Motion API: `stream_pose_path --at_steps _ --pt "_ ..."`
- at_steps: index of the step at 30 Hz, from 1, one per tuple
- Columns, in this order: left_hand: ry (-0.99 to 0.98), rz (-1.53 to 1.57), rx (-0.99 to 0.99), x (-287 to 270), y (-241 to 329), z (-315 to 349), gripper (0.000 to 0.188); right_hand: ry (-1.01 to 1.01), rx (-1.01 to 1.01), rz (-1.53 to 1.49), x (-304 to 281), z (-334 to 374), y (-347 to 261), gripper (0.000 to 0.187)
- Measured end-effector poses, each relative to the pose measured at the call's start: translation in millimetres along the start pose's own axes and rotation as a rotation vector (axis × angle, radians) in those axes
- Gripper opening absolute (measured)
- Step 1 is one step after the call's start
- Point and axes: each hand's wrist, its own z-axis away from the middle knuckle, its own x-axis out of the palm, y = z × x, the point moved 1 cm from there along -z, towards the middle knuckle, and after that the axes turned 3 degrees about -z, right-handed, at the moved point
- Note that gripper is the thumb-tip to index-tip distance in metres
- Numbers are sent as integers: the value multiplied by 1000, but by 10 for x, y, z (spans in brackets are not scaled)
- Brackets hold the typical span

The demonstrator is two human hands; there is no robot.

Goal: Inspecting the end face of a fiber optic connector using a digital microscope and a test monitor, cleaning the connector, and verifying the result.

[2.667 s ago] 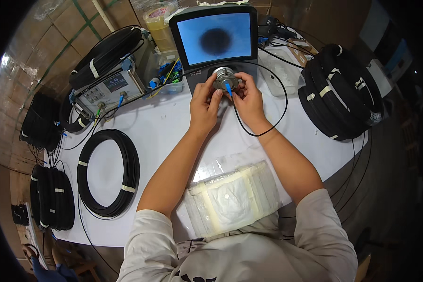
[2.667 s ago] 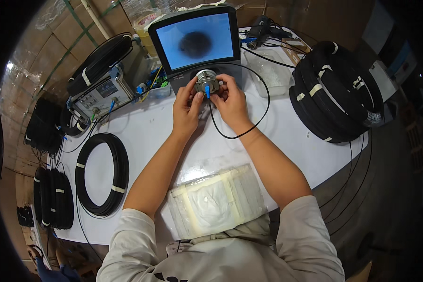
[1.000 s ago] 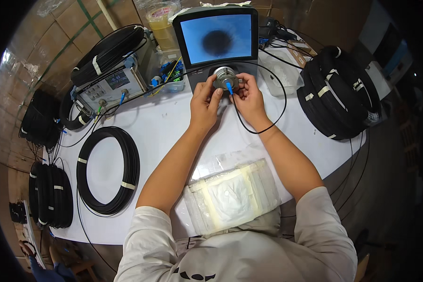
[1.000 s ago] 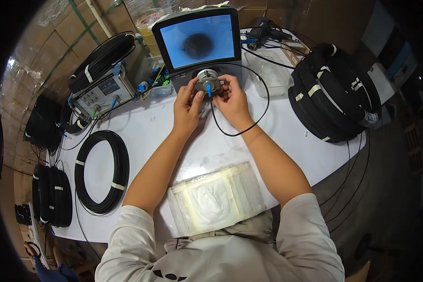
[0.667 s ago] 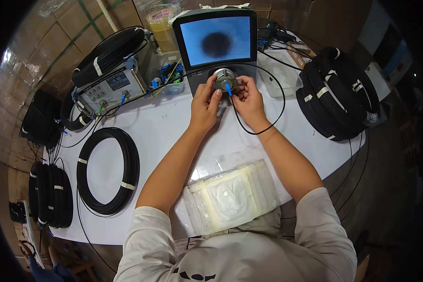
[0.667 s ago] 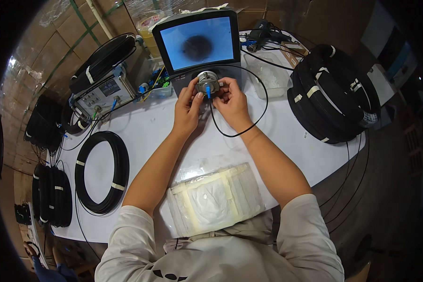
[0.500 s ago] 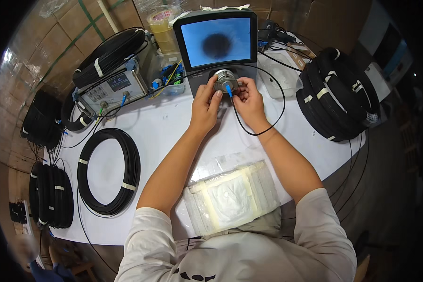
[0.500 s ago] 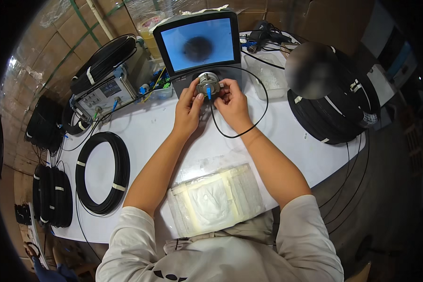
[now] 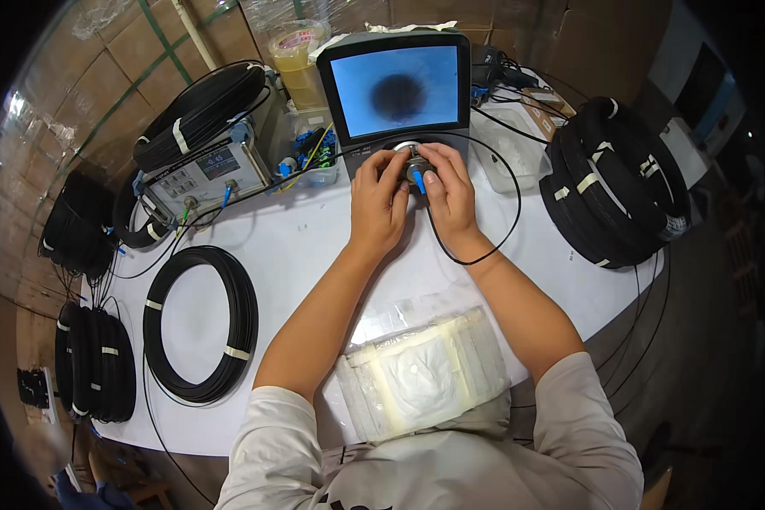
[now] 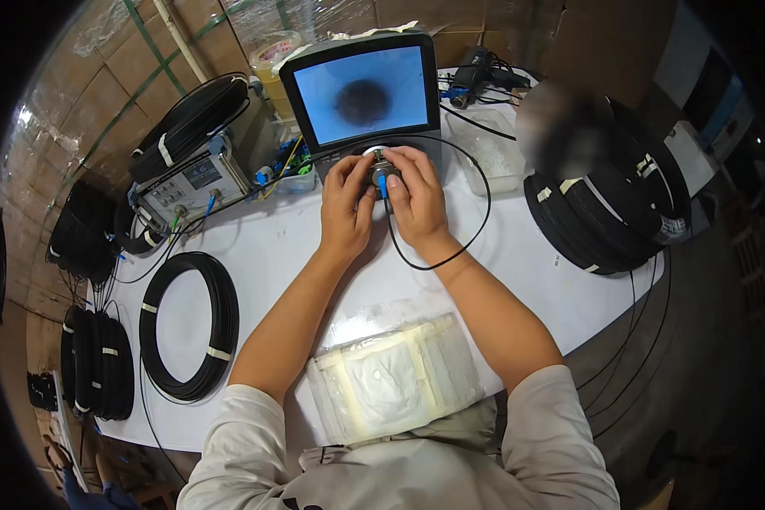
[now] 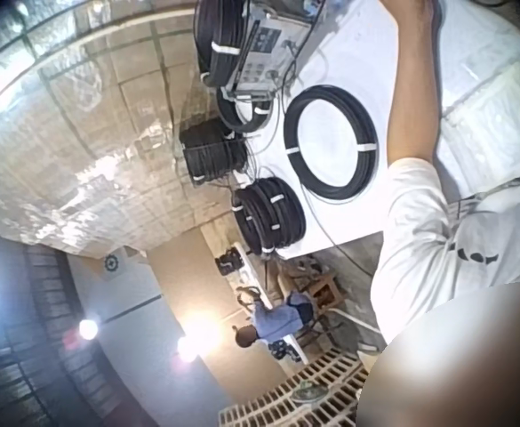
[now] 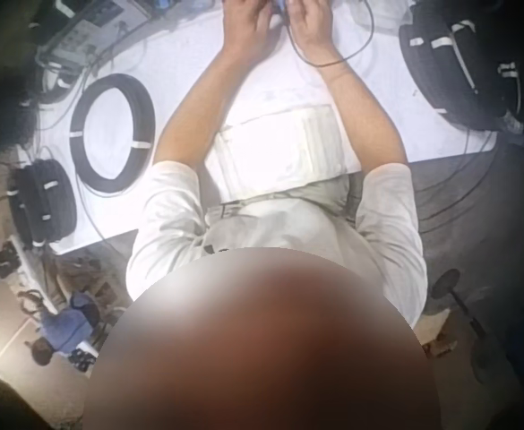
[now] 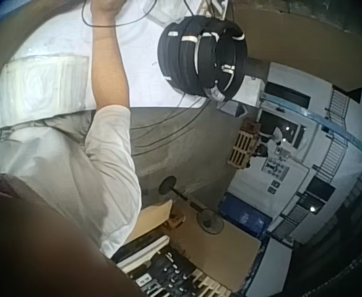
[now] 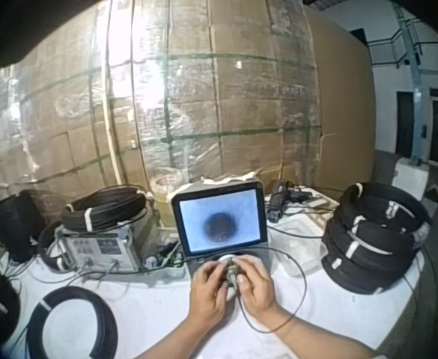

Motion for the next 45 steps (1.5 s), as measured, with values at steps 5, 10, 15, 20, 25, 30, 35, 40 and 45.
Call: stream_pose_path --at_steps 5,10,15,20,25,30,35,40,45 --pt "-1 46 -24 4 -31 11 50 -6 15 12 30 6 -3 35" --pt "-3 30 -23 11 -31 6 51 -1 24 -10 18 5 0 33" --pt "-6 42 -40 -6 -33 16 50 -2 -6 -9 21 -3 15 33" --pt "37 57 -60 -5 -64 39 55 183 187 -212 51 77 146 27" --pt "6 36 -44 -17 -83 71 58 107 296 -151 -16 145 264 26" --pt "9 -7 -45 -4 -63 41 65 78 186 -84 17 95 153 25" --pt "51 -160 -34 48 -57 -20 71 109 277 -175 79 141 197 24" --pt "42 -137 -65 50 -45 -66 70 110 244 -164 51 132 297 23" --pt "-4 -112 -93 -12 -65 -36 71 103 330 -154 85 176 265 23"
